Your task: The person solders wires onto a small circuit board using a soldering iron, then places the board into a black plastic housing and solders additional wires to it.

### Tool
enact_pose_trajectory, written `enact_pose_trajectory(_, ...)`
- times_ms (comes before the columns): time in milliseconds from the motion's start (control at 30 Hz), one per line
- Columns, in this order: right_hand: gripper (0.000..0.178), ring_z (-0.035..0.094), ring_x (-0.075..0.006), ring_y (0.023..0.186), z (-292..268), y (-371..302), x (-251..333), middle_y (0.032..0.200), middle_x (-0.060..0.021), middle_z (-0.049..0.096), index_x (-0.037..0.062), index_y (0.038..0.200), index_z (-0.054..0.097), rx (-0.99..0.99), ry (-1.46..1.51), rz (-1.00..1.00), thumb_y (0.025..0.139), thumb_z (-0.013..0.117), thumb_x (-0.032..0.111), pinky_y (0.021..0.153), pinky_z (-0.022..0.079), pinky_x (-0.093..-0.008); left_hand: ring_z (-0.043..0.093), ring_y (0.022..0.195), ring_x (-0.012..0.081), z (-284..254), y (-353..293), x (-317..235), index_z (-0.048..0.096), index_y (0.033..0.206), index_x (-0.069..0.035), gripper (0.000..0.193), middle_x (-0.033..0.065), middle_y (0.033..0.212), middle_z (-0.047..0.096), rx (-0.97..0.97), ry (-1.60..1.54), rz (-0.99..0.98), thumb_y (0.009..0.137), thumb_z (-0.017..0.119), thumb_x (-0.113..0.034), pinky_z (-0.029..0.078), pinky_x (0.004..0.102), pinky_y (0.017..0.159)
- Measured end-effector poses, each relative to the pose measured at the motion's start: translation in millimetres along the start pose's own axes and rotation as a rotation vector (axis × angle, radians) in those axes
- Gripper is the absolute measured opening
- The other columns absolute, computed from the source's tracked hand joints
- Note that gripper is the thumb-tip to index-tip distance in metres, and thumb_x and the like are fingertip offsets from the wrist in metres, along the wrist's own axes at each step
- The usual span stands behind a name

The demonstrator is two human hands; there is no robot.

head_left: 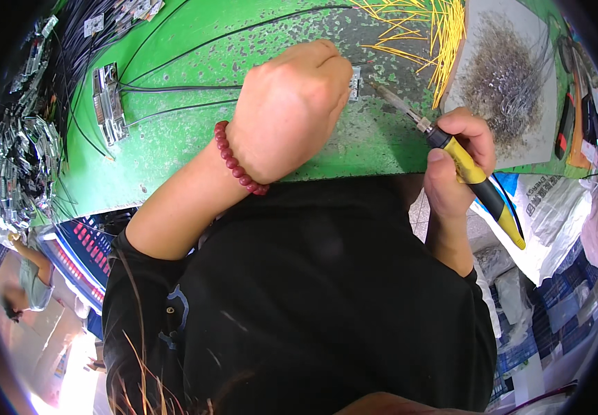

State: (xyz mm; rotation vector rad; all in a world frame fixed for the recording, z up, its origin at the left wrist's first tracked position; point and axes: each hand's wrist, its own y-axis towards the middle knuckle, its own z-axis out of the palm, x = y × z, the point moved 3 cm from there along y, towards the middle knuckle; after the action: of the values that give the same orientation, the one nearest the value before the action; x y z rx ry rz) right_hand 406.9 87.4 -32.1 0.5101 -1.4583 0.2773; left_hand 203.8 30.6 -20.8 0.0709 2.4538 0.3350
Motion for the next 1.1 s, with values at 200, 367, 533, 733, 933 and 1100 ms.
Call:
enact_pose_trajectory(200, 0.024, 0.041, -0.0063, 0.066, 1, -4, -3, 0.077, -0.0004, 0.051, -0.0007, 0.096, 0.058, -0.06, -0.064, -0.077, 0.076, 0.068, 0.008, 0.061, 0.032, -0.0213, 0.061, 0.073, 0.0298, 0, 0, 0, 0.06, 0.077, -0.001, 0.01, 0.0109, 0.082, 0.061, 0.015, -0.001, 0.004, 0.073, 0.069, 0.002, 0.051, 0.0357, 0.062)
enact_pose_trajectory(367, 0.028, 0.047, -0.0117, 0.071, -7, -10, -10, 0.08, -0.0091, 0.053, -0.0063, 0.094, 0.055, -0.187, -0.029, -0.054, 0.078, 0.06, 0.016, 0.067, 0.037, -0.023, 0.061, 0.074, 0.0307, -2, 0, 2, 0.06, 0.078, 0.001, 0.009, 0.0119, 0.081, 0.061, 0.02, -0.054, 0.009, 0.073, 0.068, 0.002, 0.051, 0.0353, 0.064)
enact_pose_trajectory(533, 0.027, 0.045, -0.0087, 0.061, -6, -9, -11, 0.075, -0.0078, 0.053, -0.005, 0.092, 0.053, -0.201, -0.029, -0.012, 0.079, 0.061, 0.017, 0.057, 0.035, -0.0202, 0.061, 0.074, 0.0311, -5, 2, 5, 0.061, 0.079, 0.002, 0.008, 0.0126, 0.08, 0.061, 0.03, -0.146, 0.011, 0.074, 0.067, 0.003, 0.051, 0.0355, 0.065)
enact_pose_trajectory(733, 0.028, 0.045, -0.0062, 0.061, -5, -6, -11, 0.076, -0.0045, 0.055, -0.0015, 0.092, 0.054, -0.189, -0.027, -0.026, 0.078, 0.069, 0.018, 0.056, 0.035, -0.0196, 0.058, 0.072, 0.0334, -6, 11, 4, 0.058, 0.078, 0.001, 0.005, 0.0128, 0.077, 0.057, 0.173, -0.007, 0.01, 0.078, 0.063, 0.0, 0.048, 0.0386, 0.063)
enact_pose_trajectory(933, 0.029, 0.044, -0.0035, 0.063, -2, -6, -13, 0.076, 0.0006, 0.054, 0.0004, 0.091, 0.055, -0.187, -0.002, -0.036, 0.077, 0.074, 0.018, 0.057, 0.033, -0.0186, 0.057, 0.072, 0.0346, -5, 17, 7, 0.057, 0.078, -0.001, 0.006, 0.0129, 0.076, 0.055, 0.222, 0.0, 0.045, 0.08, 0.062, -0.003, 0.047, 0.0407, 0.062)
enact_pose_trajectory(1100, 0.026, 0.043, -0.0038, 0.063, 1, -4, -14, 0.075, 0.0001, 0.054, 0.0004, 0.09, 0.054, -0.182, 0.011, -0.031, 0.078, 0.073, 0.014, 0.057, 0.033, -0.0192, 0.057, 0.072, 0.0343, -4, 18, 8, 0.057, 0.077, 0.0, 0.007, 0.0129, 0.076, 0.055, 0.222, -0.025, 0.049, 0.079, 0.062, -0.003, 0.047, 0.0406, 0.062)
